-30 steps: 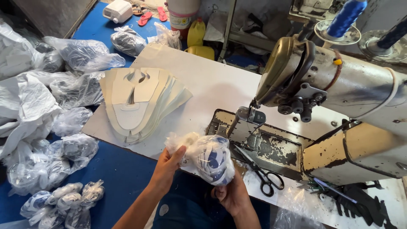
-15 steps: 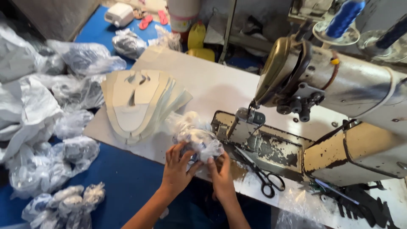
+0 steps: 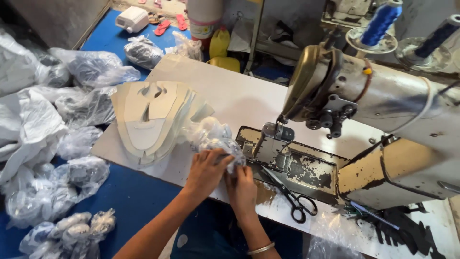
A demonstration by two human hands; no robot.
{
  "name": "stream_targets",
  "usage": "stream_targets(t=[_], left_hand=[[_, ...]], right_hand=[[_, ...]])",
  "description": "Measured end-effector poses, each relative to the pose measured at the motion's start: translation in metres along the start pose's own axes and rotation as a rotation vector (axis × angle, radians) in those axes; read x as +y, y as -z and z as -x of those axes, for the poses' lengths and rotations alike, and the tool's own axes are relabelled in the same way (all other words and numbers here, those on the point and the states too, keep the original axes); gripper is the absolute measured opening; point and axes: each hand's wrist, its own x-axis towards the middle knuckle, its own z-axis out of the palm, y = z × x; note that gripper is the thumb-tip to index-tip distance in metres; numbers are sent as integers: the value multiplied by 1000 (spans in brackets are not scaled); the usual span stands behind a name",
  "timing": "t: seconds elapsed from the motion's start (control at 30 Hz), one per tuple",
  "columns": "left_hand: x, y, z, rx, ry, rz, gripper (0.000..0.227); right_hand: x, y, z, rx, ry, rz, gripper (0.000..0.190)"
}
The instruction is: The person writes on a small paper slip next to a sewing machine, then unties and opens a plastic bag of shoe upper pieces and takes them out. The person holds a white shoe upper and aligns a blue strap piece onto it, pressing it into position.
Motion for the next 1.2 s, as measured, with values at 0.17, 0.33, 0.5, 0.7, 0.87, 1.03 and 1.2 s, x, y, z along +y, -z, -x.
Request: stream_targets(t=[0.17, 0.33, 0.5, 0.7, 0.87, 1.03, 1.2], left_hand=[[-21, -16, -4, -28, 153, 40, 41], [-81, -62, 23, 232, 390, 392, 27], [-64, -27, 30, 325, 697, 578, 32], [-3, -32, 78, 380, 526, 214, 32], [1, -10, 43, 284, 356, 47, 40], [-37, -36, 29, 240, 380, -82, 36], [-60, -40, 28, 180, 350, -53, 15]], right_hand=[[4, 16, 9, -42, -66, -91, 23], [52, 17, 33, -123, -119, -381, 14], [60, 22, 29, -139, -38, -519, 27], [17, 20, -12, -77, -123, -532, 19], [1, -4, -36, -131, 247, -164, 31], [-13, -20, -39, -245, 55, 34, 46], [-10, -28, -46, -223, 49, 241, 26]])
